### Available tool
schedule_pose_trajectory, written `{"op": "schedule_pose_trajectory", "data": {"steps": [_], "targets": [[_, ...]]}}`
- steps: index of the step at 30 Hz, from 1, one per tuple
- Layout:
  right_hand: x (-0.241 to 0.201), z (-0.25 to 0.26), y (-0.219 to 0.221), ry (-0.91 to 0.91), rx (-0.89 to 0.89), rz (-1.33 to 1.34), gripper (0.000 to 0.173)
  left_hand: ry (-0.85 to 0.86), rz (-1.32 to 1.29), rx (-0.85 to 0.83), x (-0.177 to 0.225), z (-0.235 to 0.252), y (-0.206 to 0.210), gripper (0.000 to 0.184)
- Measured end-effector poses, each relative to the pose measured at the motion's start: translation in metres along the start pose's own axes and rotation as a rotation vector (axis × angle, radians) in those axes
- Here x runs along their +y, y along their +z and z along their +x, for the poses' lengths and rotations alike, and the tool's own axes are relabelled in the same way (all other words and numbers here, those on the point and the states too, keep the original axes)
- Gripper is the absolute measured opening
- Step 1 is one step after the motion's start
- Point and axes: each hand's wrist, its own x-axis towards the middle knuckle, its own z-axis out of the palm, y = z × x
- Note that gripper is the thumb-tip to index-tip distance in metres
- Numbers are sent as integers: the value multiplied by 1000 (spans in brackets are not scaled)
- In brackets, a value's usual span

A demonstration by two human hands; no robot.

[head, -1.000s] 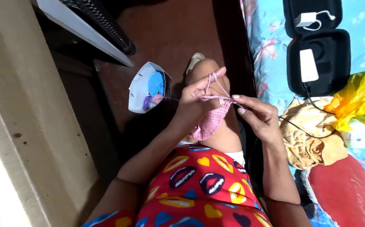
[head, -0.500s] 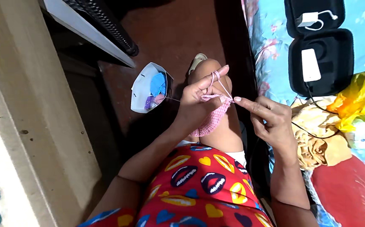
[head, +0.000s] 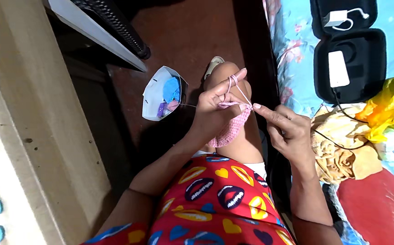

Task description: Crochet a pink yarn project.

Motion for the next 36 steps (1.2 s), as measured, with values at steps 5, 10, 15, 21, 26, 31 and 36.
{"op": "schedule_pose_trajectory", "data": {"steps": [5, 10, 15, 21, 26, 31, 36], "targets": [[1, -2, 4, 62, 2, 185, 40, 44, 34, -5, -4, -2, 4, 66], [-34, 2, 3, 383, -13, 456, 36, 541, 511, 46, -30, -20, 12, 37], [-36, 2, 12, 514, 122, 799, 32, 512, 290, -12, -36, -21, 19, 38], [-10, -10, 11, 50, 190, 168, 13, 64, -96, -128, -12, -5, 2, 59], [-3, -8, 6, -72, 173, 10, 18, -120, -262, -163, -9, 4, -10, 53], [2, -10, 4, -73, 127, 52, 23, -208, -357, -183, -7, 9, -16, 49], [0, -10, 6, 52, 72, 359, 23, -93, -174, -188, -9, 6, -12, 48]]}}
